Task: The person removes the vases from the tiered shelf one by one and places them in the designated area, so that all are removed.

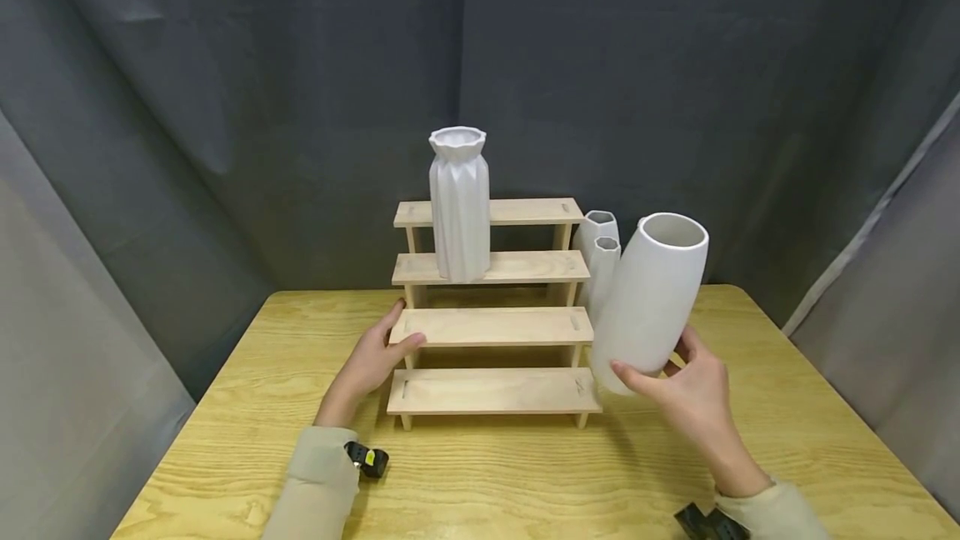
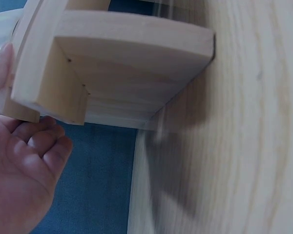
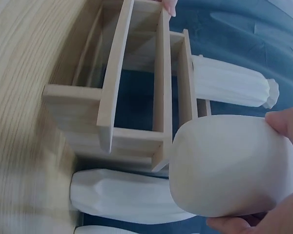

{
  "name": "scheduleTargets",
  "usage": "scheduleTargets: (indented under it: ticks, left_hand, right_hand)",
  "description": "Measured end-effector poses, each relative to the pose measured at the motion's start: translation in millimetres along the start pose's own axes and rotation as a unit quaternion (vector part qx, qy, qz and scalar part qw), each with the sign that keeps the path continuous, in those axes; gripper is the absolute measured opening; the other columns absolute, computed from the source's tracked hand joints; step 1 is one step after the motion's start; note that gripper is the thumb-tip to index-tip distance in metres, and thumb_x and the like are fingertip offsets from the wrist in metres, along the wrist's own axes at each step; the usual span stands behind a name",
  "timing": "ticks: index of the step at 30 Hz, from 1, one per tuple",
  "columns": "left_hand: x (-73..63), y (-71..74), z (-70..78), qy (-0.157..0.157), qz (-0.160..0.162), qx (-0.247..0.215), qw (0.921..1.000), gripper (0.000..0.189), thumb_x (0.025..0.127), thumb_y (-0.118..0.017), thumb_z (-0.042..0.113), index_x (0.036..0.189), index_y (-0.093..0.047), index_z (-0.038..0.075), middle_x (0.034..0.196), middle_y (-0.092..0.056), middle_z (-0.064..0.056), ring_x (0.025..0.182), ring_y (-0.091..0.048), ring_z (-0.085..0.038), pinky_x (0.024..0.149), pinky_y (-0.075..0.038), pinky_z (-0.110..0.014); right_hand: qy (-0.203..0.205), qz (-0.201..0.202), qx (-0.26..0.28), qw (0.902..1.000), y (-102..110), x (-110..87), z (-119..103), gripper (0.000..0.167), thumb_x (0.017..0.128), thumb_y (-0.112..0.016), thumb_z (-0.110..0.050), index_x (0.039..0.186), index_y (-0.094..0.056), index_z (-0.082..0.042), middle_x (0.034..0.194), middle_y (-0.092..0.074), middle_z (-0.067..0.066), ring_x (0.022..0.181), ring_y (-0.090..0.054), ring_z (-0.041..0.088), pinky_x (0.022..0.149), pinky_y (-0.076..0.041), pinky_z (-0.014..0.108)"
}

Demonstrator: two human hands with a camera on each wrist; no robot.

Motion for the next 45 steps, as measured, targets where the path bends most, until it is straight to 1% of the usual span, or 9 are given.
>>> scheduleTargets:
  ticks: [4,6,9,13,16,22,30,38,45]
  left_hand:
    - [-0.1,-0.3,-0.1,0.001,-0.002,0.0,1.0,0.093,0.092,-0.061,0.058,0.159,-0.017,0.013,0.163,-0.014,-0.002,0.148,-0.013,-0.023,0.118,-0.019,-0.046]
    - [-0.1,-0.6,-0.1,0.002,-0.003,-0.001,1.0,0.092,0.092,-0.061,0.057,0.159,-0.017,0.013,0.163,-0.014,-0.001,0.148,-0.013,-0.023,0.118,-0.019,-0.046]
    - [0.1,-1.1,-0.4,0.003,-0.004,-0.002,1.0,0.091,0.092,-0.061,0.056,0.159,-0.017,0.013,0.163,-0.014,-0.001,0.148,-0.013,-0.022,0.118,-0.019,-0.046]
    - [0.4,-1.6,-1.6,0.003,-0.003,-0.002,1.0,0.092,0.092,-0.061,0.057,0.159,-0.017,0.013,0.163,-0.015,-0.001,0.148,-0.013,-0.022,0.118,-0.019,-0.046]
    - [0.5,-2.0,-2.4,0.002,-0.004,-0.002,1.0,0.092,0.092,-0.061,0.058,0.159,-0.017,0.015,0.163,-0.014,-0.001,0.148,-0.013,-0.022,0.118,-0.019,-0.046]
    - [0.9,-1.7,-3.1,0.004,-0.004,-0.004,1.0,0.092,0.091,-0.061,0.058,0.16,-0.016,0.016,0.163,-0.014,0.001,0.148,-0.012,-0.023,0.118,-0.019,-0.047]
    - [2.5,-0.6,-3.8,0.003,-0.006,-0.005,1.0,0.093,0.091,-0.061,0.058,0.16,-0.015,0.014,0.163,-0.012,0.0,0.148,-0.012,-0.022,0.118,-0.019,-0.045]
    - [1.4,-1.3,-3.3,0.006,-0.01,-0.007,0.9999,0.093,0.091,-0.06,0.06,0.16,-0.014,0.016,0.163,-0.011,0.002,0.148,-0.011,-0.021,0.118,-0.019,-0.045]
    - [1.5,-1.2,-3.5,0.002,-0.006,-0.005,1.0,0.092,0.092,-0.061,0.057,0.159,-0.015,0.015,0.163,-0.013,0.002,0.148,-0.012,-0.022,0.118,-0.019,-0.046]
  right_hand:
    - [-0.007,0.002,-0.012,0.9999,1,4.0,9,0.081,0.069,-0.093,-0.024,0.136,-0.053,-0.003,0.128,-0.058,0.012,0.114,-0.056,0.025,0.082,-0.048,0.011]
    - [-0.012,0.004,-0.021,0.9997,2,6.2,14,0.081,0.07,-0.093,-0.027,0.136,-0.052,-0.004,0.129,-0.058,0.012,0.115,-0.056,0.025,0.083,-0.049,0.015]
    - [-0.021,0.004,-0.032,0.9993,1,9.2,22,0.083,0.07,-0.092,-0.03,0.137,-0.051,-0.004,0.13,-0.058,0.011,0.117,-0.055,0.026,0.088,-0.052,0.025]
    - [-0.027,0.004,-0.04,0.9988,0,13.0,32,0.085,0.071,-0.091,-0.033,0.139,-0.049,-0.003,0.132,-0.057,0.013,0.119,-0.054,0.028,0.093,-0.052,0.044]
    - [-0.033,0.006,-0.043,0.9985,-2,16.0,41,0.086,0.072,-0.09,-0.034,0.14,-0.047,-0.003,0.133,-0.056,0.015,0.119,-0.054,0.029,0.094,-0.05,0.051]
    - [-0.047,0.015,-0.051,0.9975,-3,22.5,56,0.087,0.072,-0.09,-0.036,0.14,-0.046,-0.003,0.133,-0.056,0.015,0.119,-0.053,0.028,0.092,-0.05,0.047]
    - [-0.051,0.035,-0.041,0.9973,-3,31.9,73,0.085,0.071,-0.09,-0.031,0.137,-0.047,0.001,0.131,-0.056,0.017,0.118,-0.054,0.03,0.095,-0.048,0.051]
    - [-0.064,0.043,-0.062,0.9951,-5,40.9,91,0.086,0.071,-0.09,-0.035,0.136,-0.046,0.0,0.13,-0.056,0.017,0.117,-0.054,0.03,0.09,-0.045,0.044]
    - [-0.074,0.044,-0.046,0.9953,-7,49.0,104,0.09,0.071,-0.09,-0.033,0.139,-0.042,0.0,0.134,-0.051,0.018,0.121,-0.05,0.031,0.099,-0.044,0.049]
Point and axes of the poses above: each hand's wrist, its own x-axis towards the middle knuckle, its own y-axis out of the back of the hand, z = x × y, the point moved 10 cm from there along x, towards the middle knuckle
